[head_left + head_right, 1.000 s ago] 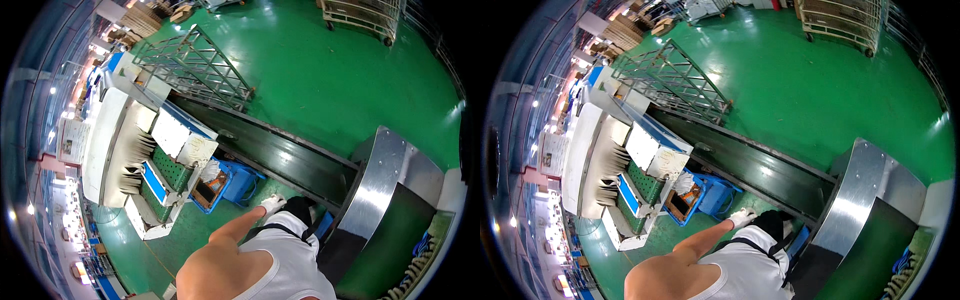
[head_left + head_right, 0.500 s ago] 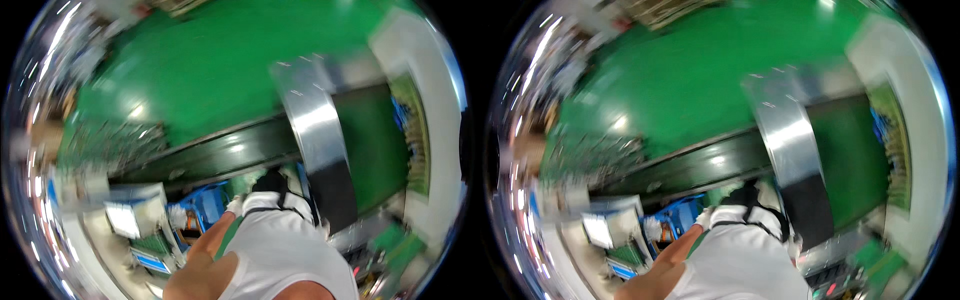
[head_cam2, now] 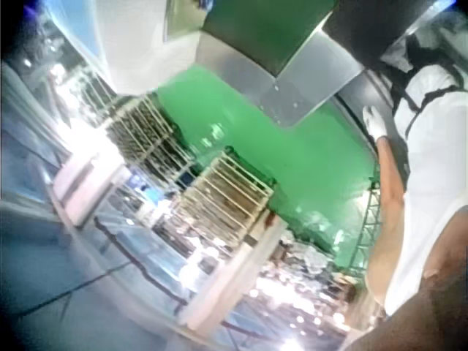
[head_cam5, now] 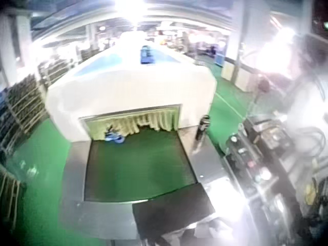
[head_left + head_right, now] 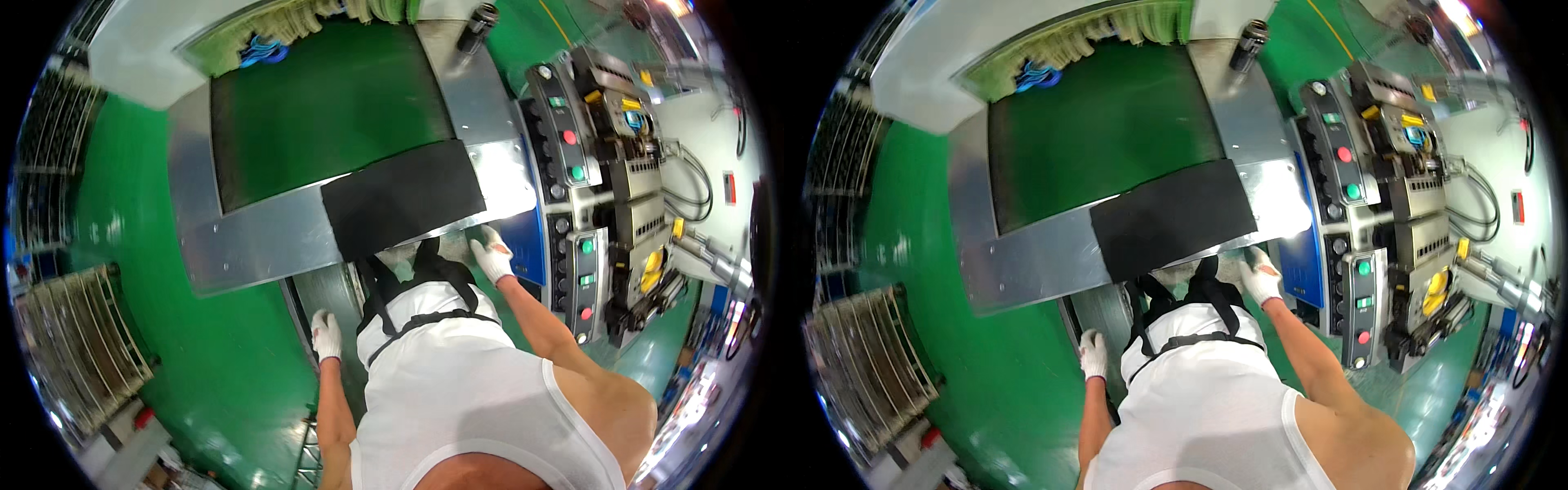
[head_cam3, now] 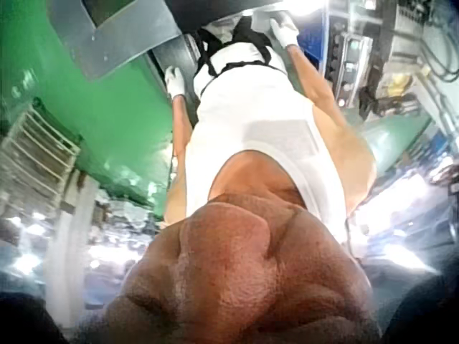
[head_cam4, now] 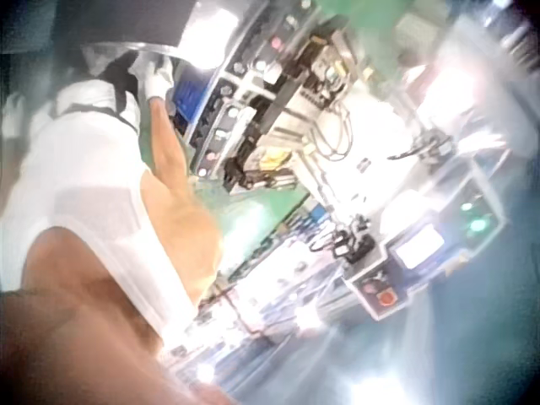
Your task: The person operates a shoe assembly machine in a factory setting. They pick up blue and black sneakers from a conveyor belt, place them into the machine's mold, and press a button to activate the process. After the machine cycles, they remove the shoes and place them on a nearby table.
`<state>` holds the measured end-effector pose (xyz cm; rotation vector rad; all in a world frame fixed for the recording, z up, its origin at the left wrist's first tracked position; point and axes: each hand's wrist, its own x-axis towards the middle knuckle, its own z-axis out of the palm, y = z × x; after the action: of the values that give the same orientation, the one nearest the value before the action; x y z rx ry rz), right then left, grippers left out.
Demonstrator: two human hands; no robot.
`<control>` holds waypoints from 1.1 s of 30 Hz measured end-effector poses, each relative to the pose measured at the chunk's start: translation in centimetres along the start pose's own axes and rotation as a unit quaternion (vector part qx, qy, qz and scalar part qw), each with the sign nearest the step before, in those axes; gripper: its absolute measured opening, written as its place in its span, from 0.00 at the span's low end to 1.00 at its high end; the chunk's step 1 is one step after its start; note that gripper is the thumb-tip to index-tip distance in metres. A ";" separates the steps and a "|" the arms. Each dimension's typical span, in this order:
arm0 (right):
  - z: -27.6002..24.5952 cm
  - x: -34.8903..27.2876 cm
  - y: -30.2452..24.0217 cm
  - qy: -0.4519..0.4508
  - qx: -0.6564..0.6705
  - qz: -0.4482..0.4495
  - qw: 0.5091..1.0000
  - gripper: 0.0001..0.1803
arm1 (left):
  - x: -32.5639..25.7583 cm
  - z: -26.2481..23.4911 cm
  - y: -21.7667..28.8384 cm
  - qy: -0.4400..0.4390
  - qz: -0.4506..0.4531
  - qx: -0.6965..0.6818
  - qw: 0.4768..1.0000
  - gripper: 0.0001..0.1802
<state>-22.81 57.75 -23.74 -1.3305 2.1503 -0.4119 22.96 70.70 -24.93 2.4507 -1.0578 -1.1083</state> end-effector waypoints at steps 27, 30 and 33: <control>-4.5 17.5 7.1 0.085 -0.157 -0.163 0.970 0.30 | 7.6 20.2 41.2 -0.124 0.450 0.418 0.779 0.46; -4.1 18.8 7.5 0.108 -0.163 -0.185 0.963 0.30 | 8.1 19.6 40.9 -0.138 0.455 0.422 0.772 0.47; -3.5 19.0 7.2 0.082 -0.153 -0.190 0.966 0.30 | 7.8 18.4 39.6 -0.150 0.456 0.436 0.761 0.47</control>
<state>-36.55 44.03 -30.59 -1.9606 2.1500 -0.3553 -7.44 38.43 -22.45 1.6478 -2.9468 -0.6988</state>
